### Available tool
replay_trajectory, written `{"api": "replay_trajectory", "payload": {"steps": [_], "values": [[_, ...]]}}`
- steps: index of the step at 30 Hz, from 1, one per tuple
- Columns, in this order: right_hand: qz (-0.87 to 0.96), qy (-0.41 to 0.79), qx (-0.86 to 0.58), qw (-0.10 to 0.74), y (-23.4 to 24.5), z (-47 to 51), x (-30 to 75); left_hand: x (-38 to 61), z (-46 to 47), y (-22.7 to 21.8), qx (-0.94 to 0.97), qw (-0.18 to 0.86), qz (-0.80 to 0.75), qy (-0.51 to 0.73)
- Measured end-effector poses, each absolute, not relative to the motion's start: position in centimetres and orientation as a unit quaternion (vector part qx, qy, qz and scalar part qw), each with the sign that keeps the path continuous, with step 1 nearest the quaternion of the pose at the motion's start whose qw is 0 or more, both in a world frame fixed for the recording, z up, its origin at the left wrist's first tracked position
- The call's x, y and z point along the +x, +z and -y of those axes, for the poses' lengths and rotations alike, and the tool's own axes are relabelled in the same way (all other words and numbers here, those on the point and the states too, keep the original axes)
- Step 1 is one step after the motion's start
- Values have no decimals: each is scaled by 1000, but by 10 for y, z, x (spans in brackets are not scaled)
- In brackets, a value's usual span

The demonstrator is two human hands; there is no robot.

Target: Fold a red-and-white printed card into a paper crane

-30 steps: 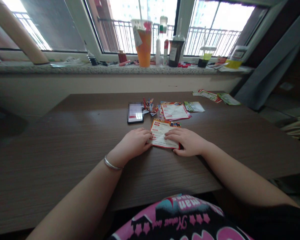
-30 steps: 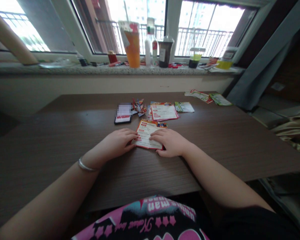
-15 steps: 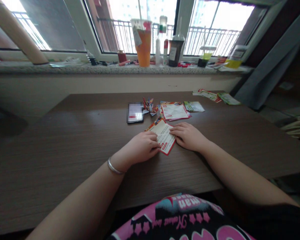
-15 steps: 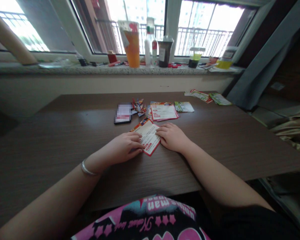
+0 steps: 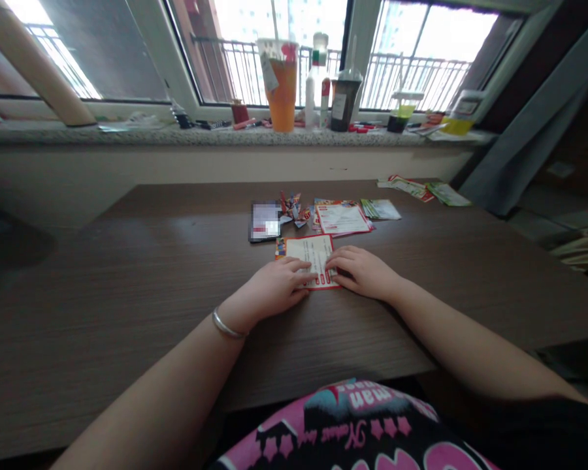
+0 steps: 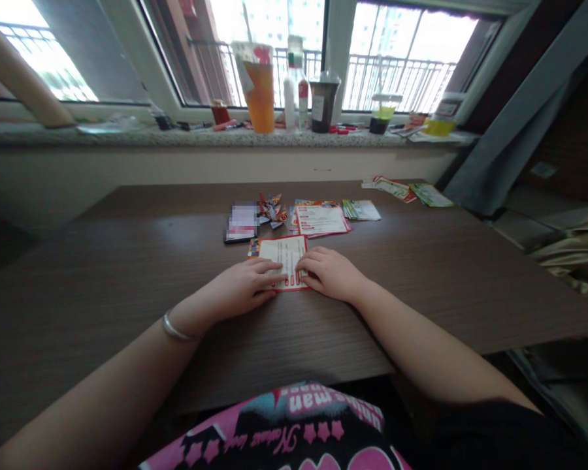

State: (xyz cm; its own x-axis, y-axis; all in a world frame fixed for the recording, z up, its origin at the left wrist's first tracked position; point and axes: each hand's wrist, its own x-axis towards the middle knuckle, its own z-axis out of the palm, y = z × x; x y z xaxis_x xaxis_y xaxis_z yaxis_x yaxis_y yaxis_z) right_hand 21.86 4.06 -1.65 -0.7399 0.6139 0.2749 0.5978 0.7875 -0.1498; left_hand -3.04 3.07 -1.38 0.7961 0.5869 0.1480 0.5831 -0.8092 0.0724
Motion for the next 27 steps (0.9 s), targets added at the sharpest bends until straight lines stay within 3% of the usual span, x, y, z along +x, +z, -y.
{"api": "replay_trajectory", "payload": {"steps": [17, 27], "values": [[950, 27, -274, 149, -20, -38, 215, -24, -25, -3, 930, -3, -360, 70], [934, 7, -325, 149, -19, -35, 212, -24, -23, 5, 934, 23, -350, 67]]}}
